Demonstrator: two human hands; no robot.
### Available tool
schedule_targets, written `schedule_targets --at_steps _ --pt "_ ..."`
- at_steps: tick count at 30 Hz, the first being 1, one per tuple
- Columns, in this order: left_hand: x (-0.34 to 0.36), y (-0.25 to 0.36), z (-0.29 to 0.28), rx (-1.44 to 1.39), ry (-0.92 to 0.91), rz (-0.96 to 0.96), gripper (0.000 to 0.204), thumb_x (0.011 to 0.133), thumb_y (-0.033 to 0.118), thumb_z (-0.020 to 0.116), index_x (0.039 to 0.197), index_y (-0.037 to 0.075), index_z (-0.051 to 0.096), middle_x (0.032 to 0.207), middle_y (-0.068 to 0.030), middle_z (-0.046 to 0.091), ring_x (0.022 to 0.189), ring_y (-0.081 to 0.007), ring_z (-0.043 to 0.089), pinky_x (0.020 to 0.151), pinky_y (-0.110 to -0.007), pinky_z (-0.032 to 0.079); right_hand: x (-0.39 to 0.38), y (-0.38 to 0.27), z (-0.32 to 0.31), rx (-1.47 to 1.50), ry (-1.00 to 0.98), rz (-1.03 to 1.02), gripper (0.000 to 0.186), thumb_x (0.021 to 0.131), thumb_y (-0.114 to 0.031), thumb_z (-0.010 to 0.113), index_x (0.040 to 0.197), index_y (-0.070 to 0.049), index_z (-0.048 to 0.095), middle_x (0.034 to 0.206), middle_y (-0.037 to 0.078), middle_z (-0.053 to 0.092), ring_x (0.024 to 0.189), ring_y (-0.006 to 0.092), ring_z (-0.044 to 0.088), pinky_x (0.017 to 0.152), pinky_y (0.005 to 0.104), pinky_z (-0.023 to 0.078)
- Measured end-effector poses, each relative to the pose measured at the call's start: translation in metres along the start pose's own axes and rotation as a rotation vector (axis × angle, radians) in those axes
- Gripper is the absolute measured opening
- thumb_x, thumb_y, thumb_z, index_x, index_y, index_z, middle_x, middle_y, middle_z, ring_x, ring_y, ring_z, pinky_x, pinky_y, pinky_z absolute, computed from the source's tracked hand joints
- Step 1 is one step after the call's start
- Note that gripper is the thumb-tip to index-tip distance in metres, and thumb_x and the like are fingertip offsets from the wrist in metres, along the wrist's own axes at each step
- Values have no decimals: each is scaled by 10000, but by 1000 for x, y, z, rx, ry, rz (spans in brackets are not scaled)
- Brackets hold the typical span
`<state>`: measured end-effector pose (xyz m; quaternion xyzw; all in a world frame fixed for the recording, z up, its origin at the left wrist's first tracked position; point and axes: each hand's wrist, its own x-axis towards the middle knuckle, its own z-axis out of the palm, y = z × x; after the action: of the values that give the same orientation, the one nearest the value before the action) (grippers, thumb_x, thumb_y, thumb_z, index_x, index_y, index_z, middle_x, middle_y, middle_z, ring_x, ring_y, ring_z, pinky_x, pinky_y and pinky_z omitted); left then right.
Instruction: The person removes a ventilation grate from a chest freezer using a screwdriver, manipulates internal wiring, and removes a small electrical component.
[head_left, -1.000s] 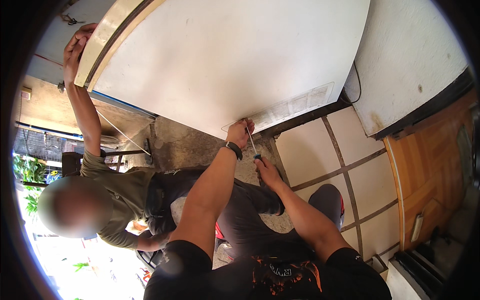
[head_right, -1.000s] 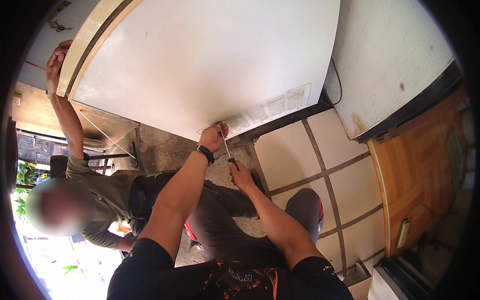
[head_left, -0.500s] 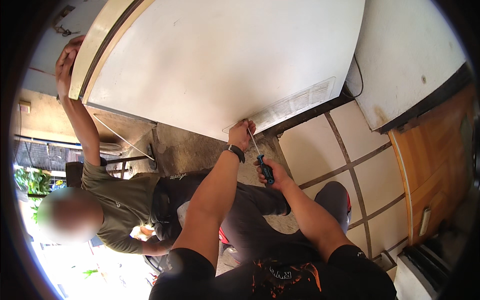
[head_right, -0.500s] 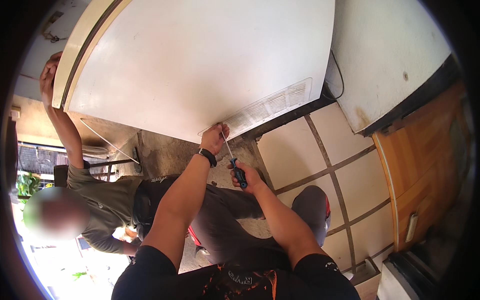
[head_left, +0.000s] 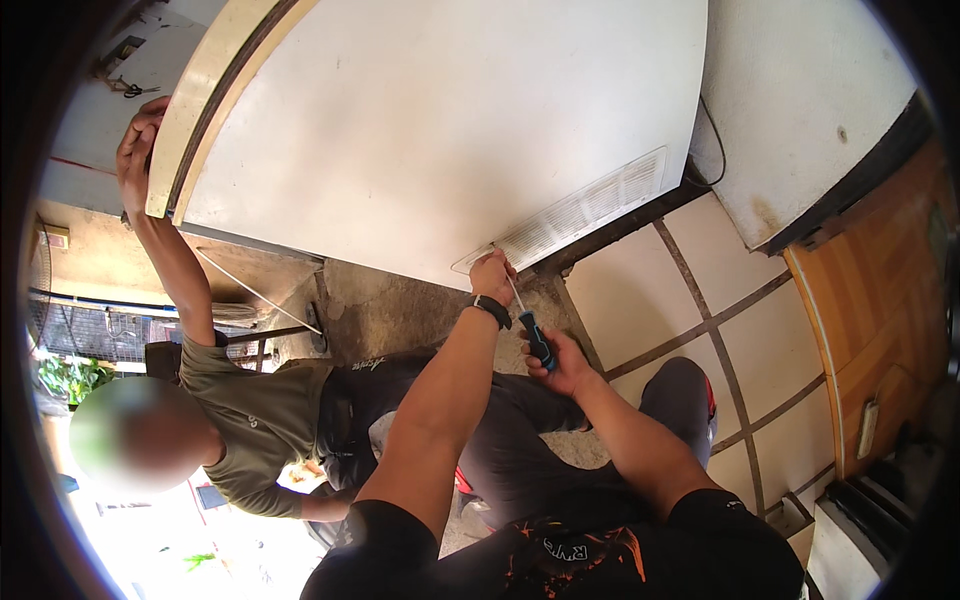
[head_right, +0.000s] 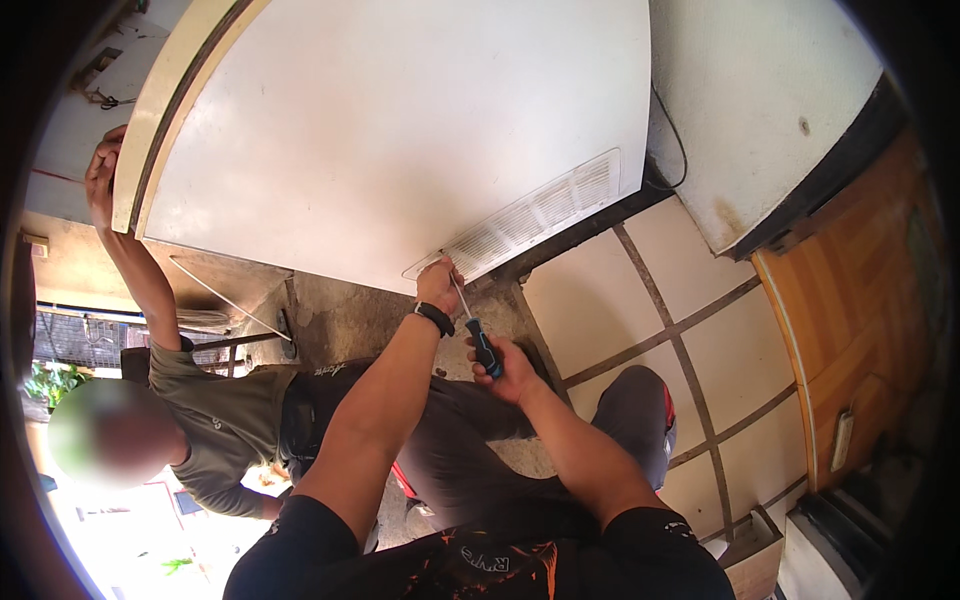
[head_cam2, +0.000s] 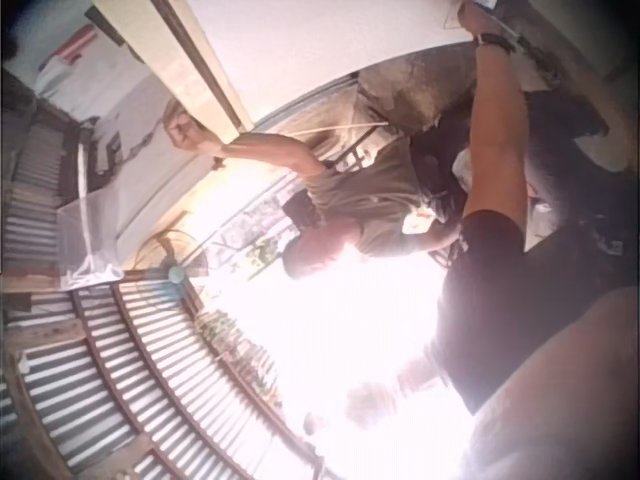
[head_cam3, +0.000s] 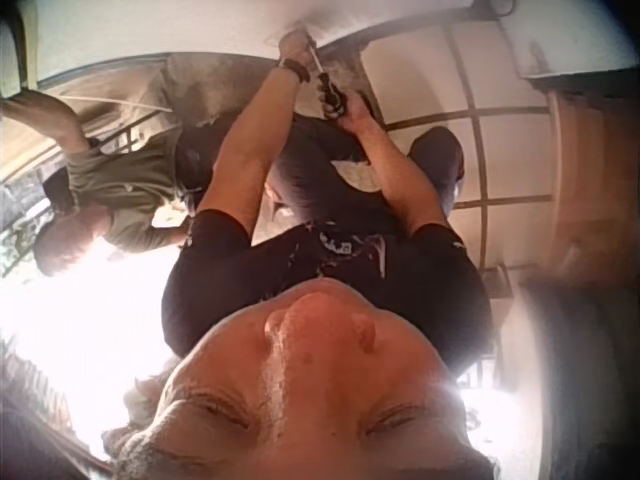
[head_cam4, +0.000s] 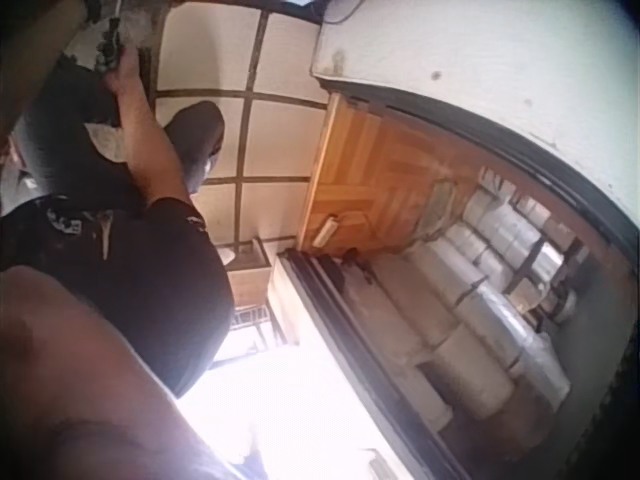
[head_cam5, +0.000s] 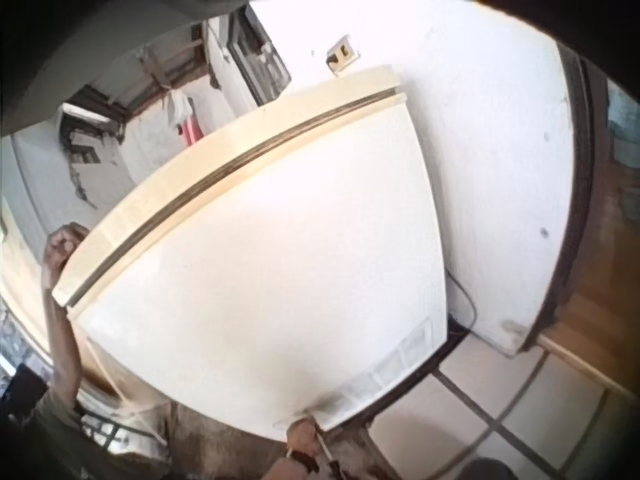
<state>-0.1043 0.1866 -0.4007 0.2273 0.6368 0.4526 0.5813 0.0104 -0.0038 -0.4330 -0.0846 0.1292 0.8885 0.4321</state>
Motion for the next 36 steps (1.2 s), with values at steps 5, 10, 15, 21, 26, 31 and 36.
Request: schedule_targets --at_steps 5,10,15,21,26,31,36 --pt "-5 -7 14 -97 -21 16 222 1047 166 450 955 10 578 772 -56 552 608 -177 500 539 -332 436 18 21 7 -1584 771 -1086 442 851 -245 745 1198 -66 540 925 99 622 797 211 616 641 308 481" --pt "1 -2 -9 -108 -20 -51 252 1060 201 430 961 21 575 802 -38 558 651 -146 495 550 -305 441 -3 15 6 -406 201 -275 408 824 -247 745 1106 -39 535 954 139 617 842 272 610 742 377 493" --pt "-3 -1 11 -167 0 -62 228 1041 209 489 947 22 577 751 -36 547 615 -153 493 540 -292 433 3 13 -4 -517 261 -424 360 850 -258 715 1067 -40 529 965 135 605 837 277 608 746 393 503" --pt "-5 -8 8 83 42 21 207 992 201 594 1017 -5 585 709 -57 552 541 -164 505 471 -330 420 9 21 13 -1164 616 -890 270 884 -183 675 1088 -83 529 942 76 593 799 219 604 696 368 500" --pt "-9 -5 10 28 66 41 203 1026 173 524 1045 -21 579 741 -70 574 556 -170 514 480 -327 434 -22 -9 10 35 -7 129 377 874 -136 700 1172 -104 470 944 62 575 784 203 633 636 373 523" --pt "-13 -1 11 -186 43 -58 253 1050 184 448 1077 -45 553 850 -98 623 655 -182 576 564 -317 511 -10 10 29 -850 397 -392 272 953 -253 583 1143 -92 473 884 63 545 751 169 575 584 326 461" --pt "-8 8 17 -233 51 -51 188 1012 140 460 1018 -23 553 894 -129 648 747 -218 628 655 -326 563 9 -14 -4 -598 272 -228 337 900 -167 683 1133 -71 459 841 47 521 712 144 554 555 311 446"
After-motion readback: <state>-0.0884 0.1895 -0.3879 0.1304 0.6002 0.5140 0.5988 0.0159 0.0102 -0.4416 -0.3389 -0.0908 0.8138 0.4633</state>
